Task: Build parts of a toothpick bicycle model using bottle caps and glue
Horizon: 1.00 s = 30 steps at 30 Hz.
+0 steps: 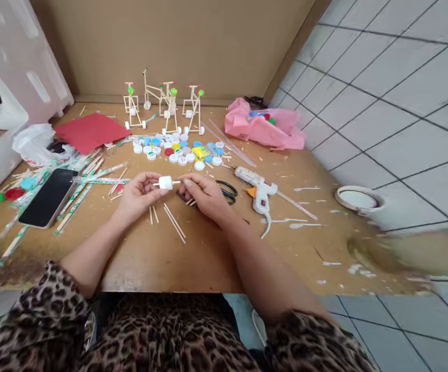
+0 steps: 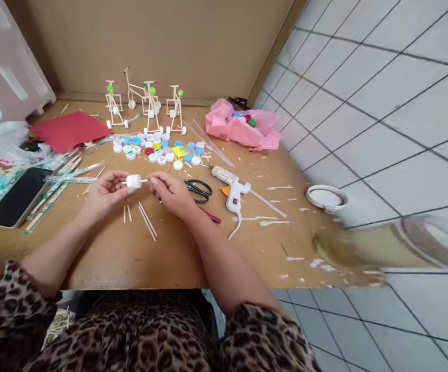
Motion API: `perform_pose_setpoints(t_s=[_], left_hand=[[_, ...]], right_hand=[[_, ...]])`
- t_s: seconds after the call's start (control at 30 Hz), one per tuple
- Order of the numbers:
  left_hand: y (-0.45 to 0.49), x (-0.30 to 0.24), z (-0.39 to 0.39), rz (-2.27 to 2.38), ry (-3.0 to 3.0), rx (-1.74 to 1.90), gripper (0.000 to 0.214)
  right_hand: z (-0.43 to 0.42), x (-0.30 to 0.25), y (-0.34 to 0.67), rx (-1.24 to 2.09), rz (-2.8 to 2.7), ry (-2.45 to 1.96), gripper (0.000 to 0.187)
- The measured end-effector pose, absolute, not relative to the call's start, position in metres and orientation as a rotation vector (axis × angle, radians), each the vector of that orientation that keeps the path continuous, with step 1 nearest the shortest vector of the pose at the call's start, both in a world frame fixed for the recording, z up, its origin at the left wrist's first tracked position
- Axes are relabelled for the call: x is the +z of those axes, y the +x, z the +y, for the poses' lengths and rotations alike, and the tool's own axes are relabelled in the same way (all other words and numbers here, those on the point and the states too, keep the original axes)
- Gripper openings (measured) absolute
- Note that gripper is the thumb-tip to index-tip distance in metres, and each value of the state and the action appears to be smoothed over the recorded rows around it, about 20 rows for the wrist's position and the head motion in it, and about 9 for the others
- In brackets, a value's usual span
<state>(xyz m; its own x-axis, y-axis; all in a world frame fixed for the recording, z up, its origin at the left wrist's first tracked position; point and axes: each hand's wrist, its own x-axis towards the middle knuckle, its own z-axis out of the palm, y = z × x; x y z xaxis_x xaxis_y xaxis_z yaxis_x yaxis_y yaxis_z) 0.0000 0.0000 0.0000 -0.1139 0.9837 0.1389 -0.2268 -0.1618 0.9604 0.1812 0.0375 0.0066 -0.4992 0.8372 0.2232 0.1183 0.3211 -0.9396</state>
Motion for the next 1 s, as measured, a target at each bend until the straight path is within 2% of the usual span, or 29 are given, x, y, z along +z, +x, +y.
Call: perform_pose_setpoints(t_s=[0.47, 1.0], left_hand=[[-0.004, -0.010, -0.002, 0.996, 1.183, 1.416, 0.040], [-0.001, -0.002, -0.006, 1.108, 1.184, 1.357, 0.039]], right_hand=[[0.040, -0.004, 0.178, 0.935, -2.042, -0.694, 0.036], [0.034, -0.003, 0.177, 0.603, -2.254, -0.662, 0.025]])
